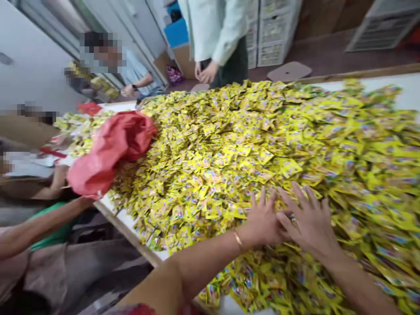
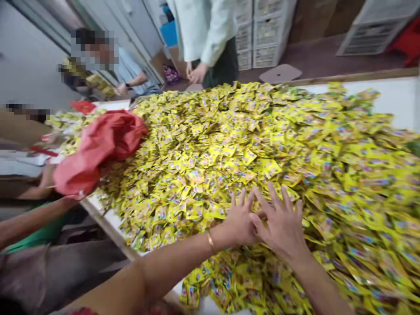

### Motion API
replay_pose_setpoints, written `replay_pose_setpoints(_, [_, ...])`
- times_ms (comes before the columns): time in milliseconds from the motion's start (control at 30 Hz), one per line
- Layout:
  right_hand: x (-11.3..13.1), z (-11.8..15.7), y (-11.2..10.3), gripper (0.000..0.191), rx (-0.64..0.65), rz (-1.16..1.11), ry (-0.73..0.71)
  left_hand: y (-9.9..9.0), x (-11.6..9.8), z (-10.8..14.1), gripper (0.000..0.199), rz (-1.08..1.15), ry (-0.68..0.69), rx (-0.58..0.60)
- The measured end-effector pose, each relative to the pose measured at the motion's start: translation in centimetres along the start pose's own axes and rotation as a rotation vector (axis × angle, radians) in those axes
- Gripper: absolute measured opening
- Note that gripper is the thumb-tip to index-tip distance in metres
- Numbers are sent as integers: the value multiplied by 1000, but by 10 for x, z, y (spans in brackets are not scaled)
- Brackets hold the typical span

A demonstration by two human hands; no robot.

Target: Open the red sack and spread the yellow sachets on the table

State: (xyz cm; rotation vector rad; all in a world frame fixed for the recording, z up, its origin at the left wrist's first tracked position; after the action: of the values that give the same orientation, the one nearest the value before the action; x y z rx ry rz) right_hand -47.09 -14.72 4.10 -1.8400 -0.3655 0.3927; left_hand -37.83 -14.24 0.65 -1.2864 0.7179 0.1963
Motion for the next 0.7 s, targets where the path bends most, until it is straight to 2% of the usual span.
replay_pose_setpoints(33, [12, -4, 3, 56, -2, -24, -6, -22, 13, 7, 69, -53, -42, -50])
replay_pose_setpoints(100, [38, -13, 8, 56, 2, -54, -10, -65, 57, 27, 70, -157, -225, -117])
replay_pose_setpoints(167, [78, -21, 15, 59, 34, -65, -74, -90, 103, 50, 72, -180, -408, -89])
replay_pose_setpoints(233, [125, -22, 26, 64, 87, -71, -186, -95, 130, 74, 68, -157, -468, -71])
replay_pose_setpoints(300, [162, -11, 41, 67, 135, -60, -284, -90, 140, 99, 62, -135, -467, -80])
replay_pose_setpoints(333, [171, -3, 50, 66, 153, -39, -307, -86, 141, 111, 59, -130, -458, -87])
replay_pose_setpoints(400, [167, 14, 67, 61, 155, 32, -295, -83, 142, 133, 56, -121, -429, -88])
replay_pose_setpoints(467, [146, 32, 77, 53, 114, 95, -286, -90, 152, 153, 56, -116, -423, -87])
replay_pose_setpoints(500, [133, 41, 80, 47, 91, 122, -289, -97, 164, 161, 58, -108, -446, -89])
replay_pose_setpoints(600, [100, 60, 83, 41, 83, 209, -289, -129, 221, 186, 66, -19, -595, -141])
replay_pose_setpoints(700, [89, 58, 79, 44, 169, 278, -182, -166, 289, 212, 50, 109, -749, -278])
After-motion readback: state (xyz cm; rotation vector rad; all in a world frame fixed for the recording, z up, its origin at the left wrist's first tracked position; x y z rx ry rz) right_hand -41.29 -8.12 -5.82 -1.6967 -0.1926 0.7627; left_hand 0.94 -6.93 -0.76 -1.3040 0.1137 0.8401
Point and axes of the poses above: each hand's wrist, its own z-axis away from the middle knuckle, its own y-axis out of the palm, x = y × z, the point moved 8 cm from there along -z, towards the middle knuckle, and after that the axes turned 15 degrees about z, right-handed, at the moved point
